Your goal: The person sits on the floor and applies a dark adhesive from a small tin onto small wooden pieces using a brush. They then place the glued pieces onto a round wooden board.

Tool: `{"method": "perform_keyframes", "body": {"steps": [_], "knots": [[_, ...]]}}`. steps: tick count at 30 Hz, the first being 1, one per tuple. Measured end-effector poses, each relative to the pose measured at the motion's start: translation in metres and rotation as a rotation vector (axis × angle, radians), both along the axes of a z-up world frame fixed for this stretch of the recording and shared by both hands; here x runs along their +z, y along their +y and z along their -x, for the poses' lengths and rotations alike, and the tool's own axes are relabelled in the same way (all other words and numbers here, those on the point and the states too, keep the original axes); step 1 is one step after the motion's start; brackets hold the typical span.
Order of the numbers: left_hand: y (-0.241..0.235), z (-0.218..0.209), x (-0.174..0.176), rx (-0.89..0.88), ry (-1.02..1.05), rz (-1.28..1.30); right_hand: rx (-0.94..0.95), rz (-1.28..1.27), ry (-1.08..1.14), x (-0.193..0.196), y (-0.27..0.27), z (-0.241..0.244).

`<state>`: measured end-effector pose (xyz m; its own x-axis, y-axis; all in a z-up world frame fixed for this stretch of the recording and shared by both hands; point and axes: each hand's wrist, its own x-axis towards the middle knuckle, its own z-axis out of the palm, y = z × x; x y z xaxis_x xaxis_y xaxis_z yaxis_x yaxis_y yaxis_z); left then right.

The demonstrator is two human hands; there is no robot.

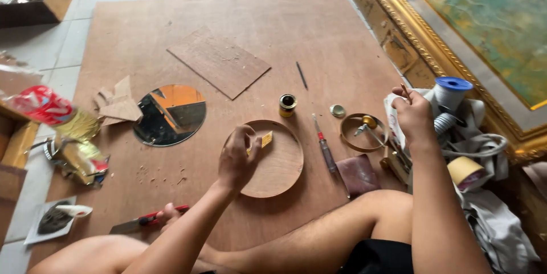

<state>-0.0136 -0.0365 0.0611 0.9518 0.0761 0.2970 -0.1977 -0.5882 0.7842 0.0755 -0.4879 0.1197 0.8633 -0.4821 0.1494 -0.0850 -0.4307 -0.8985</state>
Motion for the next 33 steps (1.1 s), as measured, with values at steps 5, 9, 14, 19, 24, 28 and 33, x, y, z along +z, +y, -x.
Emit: {"method": "perform_keyframes", "body": {"steps": [5,9,14,19,24,28,33], "knots": [[-0.067,0.01,0.017,-0.121,0.347,-0.134,-0.116,-0.211,0.0,-0.032,-0.041,-0.022],[-0.139,-0.014,-0.02,-0.241,0.358,-0.135,-0.181,-0.341,-0.023,-0.014,-0.032,-0.015],[-0.236,-0.024,0.0,-0.389,0.381,-0.19,-0.215,-0.521,-0.037,-0.042,-0.053,-0.024],[-0.313,-0.046,-0.034,-0.527,-0.296,-0.48,-0.267,-0.611,-0.105,-0.058,-0.074,-0.019],[-0.353,-0.063,-0.034,-0.668,-0.314,-0.891,-0.302,-0.646,-0.112,-0.032,-0.049,0.001],[-0.352,-0.066,-0.057,-0.629,-0.437,-0.882,-0.306,-0.678,-0.071,-0.027,-0.038,0.0],[-0.296,-0.053,-0.015,-0.661,-0.215,-0.566,-0.258,-0.621,-0.12,-0.005,-0.005,0.012]]}}
